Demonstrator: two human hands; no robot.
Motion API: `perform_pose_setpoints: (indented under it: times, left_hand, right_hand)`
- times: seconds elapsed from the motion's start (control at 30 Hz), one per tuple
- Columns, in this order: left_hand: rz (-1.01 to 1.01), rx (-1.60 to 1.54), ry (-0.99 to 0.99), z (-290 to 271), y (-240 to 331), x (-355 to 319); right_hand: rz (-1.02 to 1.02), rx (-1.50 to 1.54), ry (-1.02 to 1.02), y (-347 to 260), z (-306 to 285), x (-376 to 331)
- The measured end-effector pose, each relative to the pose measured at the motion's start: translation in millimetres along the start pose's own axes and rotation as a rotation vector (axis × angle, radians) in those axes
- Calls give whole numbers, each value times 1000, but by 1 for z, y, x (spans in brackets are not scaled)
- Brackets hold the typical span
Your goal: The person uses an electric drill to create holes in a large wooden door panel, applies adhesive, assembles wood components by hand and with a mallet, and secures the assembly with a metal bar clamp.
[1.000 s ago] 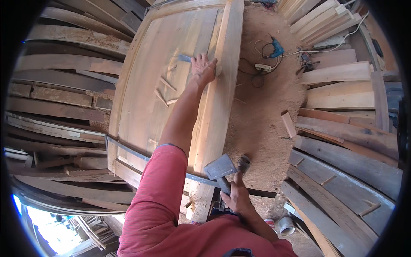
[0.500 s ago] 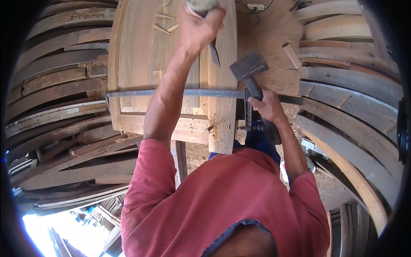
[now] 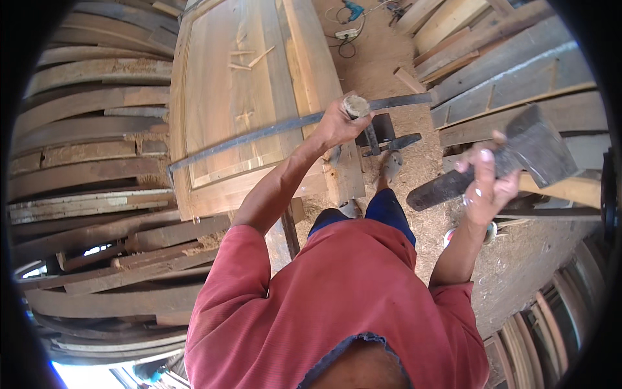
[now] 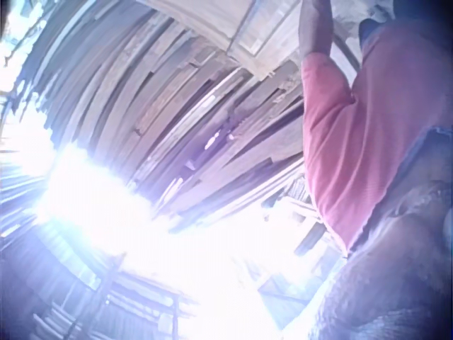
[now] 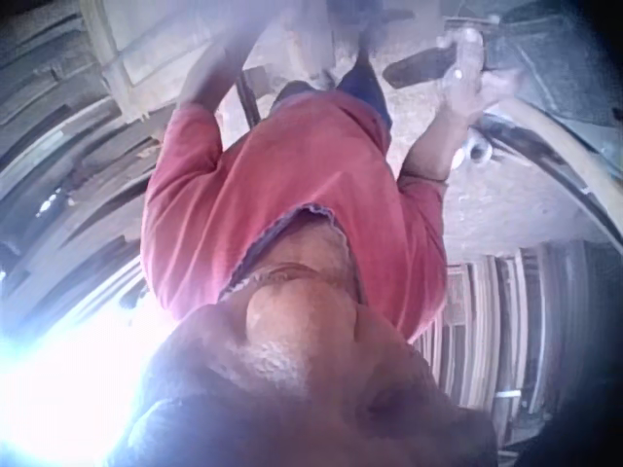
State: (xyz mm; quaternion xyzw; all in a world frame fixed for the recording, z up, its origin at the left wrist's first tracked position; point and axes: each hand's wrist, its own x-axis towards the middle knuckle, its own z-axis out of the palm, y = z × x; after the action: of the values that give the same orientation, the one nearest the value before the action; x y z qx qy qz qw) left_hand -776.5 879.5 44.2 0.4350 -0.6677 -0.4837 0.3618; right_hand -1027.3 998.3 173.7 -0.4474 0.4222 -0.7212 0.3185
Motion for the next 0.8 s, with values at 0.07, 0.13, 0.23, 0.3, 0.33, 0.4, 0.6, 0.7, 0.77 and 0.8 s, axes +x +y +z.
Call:
perform_pose_setpoints:
  times: [0.07,0.13,0.23,0.3,0.33,0.4,0.6,0.7,0.77,0.8]
  left_hand:
    - [-7,17,-10,2,2,-4]
    - [-41,74,-17,0,4,-1]
    - [-43,109,-55,1,7,5]
    - [-75,66,-65,0,10,3]
    - [-89,44,-70,0,12,3]
    - [-51,65,-86,2,17,-2]
    - [8,154,-152,5,15,-6]
    - [56,154,-142,8,-10,-12]
    - [93,145,-117,6,-4,-11]
    - [96,145,-112,2,-2,-11]
  right_hand:
    - [-76,-5,106,-19,-14,-6]
    - [-150,-64,203,-36,-30,-10]
    - [-221,-30,350,-56,-49,-8]
    - [-248,40,377,-61,-64,-2]
    - [-256,69,390,-63,-68,4]
    - [-272,56,410,-59,-60,11]
    - [163,-634,-73,25,-3,-6]
    - [167,-1055,-723,66,14,-11]
    - [82,-929,-605,64,2,-10]
    - [41,-862,-550,63,-1,-10]
